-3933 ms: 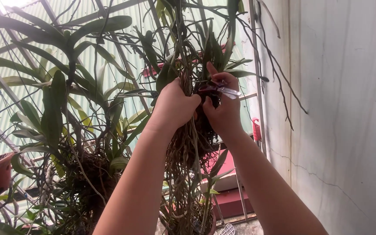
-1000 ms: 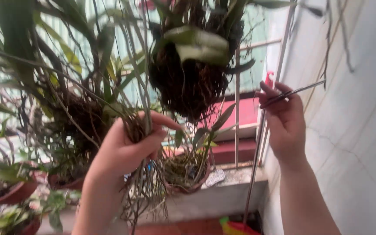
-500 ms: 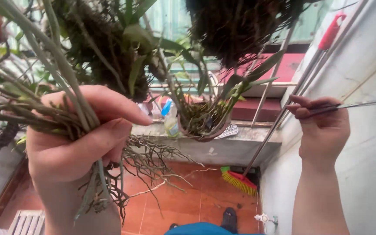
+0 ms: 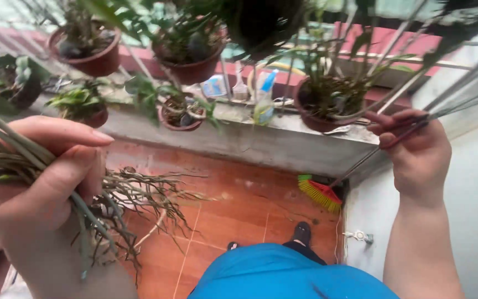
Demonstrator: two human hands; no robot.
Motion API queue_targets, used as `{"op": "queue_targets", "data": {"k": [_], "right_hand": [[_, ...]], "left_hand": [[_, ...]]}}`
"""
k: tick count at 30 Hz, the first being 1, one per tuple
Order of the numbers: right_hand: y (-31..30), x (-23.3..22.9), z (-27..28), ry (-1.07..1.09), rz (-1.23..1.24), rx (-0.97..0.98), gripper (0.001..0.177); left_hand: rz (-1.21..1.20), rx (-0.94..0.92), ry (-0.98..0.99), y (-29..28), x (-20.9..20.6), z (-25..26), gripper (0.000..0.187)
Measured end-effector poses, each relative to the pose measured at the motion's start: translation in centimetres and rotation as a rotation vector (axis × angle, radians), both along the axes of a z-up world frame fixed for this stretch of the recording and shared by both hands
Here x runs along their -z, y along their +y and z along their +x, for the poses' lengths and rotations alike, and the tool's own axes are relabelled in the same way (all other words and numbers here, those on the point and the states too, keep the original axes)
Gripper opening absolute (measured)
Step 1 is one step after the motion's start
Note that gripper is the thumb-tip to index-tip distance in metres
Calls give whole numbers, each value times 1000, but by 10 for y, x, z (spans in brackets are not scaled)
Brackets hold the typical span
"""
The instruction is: The person uses pruning shears to trim long, dry roots and stems from several hanging and potted orchid plants on a balcony. They gather the cuttings and place them into a bucket, then continue trimming additional plants along the railing.
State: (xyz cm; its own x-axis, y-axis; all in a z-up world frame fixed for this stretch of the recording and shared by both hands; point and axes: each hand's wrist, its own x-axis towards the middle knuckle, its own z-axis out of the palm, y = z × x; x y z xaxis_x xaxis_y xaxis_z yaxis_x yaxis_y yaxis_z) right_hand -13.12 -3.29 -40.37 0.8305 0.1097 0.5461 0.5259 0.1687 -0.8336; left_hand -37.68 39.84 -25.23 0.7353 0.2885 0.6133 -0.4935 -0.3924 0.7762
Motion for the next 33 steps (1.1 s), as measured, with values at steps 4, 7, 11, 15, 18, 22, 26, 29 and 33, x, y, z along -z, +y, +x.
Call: {"op": "queue_targets", "data": {"k": [4,7,11,15,18,22,26,29,33], "right_hand": [[32,11,-40,77,-113,-40,28],[44,18,-52,166,-217,-25,31],[46,23,-58,266,-321,-69,29],[44,27,-53,350,-407,-127,34],[45,21,-45,436,-520,-159,35],[46,15,-28,648,-752,-246,39],[61,-9,-14,854,-931,-204,53],[71,-19,-13,887,-1015,-180,57],[66,-7,-27,901,-1040,-170,63]], "left_hand": [[-154,-306,25,41,39,-30,20],[-187,-371,2,86,78,-42,24],[-187,-467,37,121,116,-46,18],[-244,-573,1,138,150,-30,15],[-293,-619,-41,146,175,-7,13],[-382,-671,-77,141,194,18,18],[-418,-701,-60,129,197,32,15],[-462,-733,-69,135,209,39,15],[-517,-819,-187,143,215,41,19]]}}
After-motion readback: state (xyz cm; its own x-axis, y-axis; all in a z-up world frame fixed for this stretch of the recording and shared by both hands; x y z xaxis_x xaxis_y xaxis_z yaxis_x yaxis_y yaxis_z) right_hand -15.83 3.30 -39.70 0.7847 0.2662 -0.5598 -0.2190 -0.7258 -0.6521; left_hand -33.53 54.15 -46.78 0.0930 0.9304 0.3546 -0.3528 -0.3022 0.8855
